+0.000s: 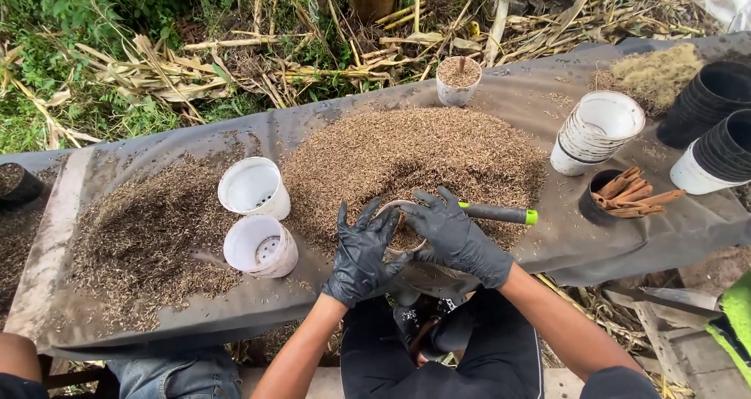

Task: Filling small plastic cups with soil using a trowel and a small hand tool at a potting station.

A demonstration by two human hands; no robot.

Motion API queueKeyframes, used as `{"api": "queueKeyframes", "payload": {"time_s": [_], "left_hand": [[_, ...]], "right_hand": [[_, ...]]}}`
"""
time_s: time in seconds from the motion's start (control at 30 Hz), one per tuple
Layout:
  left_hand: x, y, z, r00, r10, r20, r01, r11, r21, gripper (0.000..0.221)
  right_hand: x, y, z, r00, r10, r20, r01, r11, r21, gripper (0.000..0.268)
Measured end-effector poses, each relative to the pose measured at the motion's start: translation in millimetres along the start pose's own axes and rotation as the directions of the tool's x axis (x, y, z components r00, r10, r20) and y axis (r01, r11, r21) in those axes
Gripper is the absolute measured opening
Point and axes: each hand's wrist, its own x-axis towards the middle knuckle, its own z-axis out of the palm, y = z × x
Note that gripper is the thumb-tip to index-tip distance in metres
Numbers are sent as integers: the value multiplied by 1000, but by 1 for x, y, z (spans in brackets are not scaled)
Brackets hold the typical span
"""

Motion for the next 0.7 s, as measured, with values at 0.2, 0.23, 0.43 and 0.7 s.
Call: {"api": "queueKeyframes", "payload": {"time_s": [0.2, 0.23, 0.43, 0.7], "left_hand": [[2, -8, 25, 999, 31, -31, -32, 999, -7, 79], [0, -10, 29, 999, 30, -26, -30, 1000, -10, 79], [-9, -16, 51, 997, 53, -61, -54, 999, -6, 75], [-21, -16, 66, 998, 47, -49, -48, 999, -24, 76]], "right_hand": [[-1, -14, -20, 991, 80, 106, -79, 997, -18, 76], [-3, -14, -21, 991, 80, 110, -79, 997, -14, 76], [-16, -8, -17, 997, 81, 2, -81, 996, 41, 86], [-21, -11, -10, 992, 66, -112, -64, 998, 23, 61]]}}
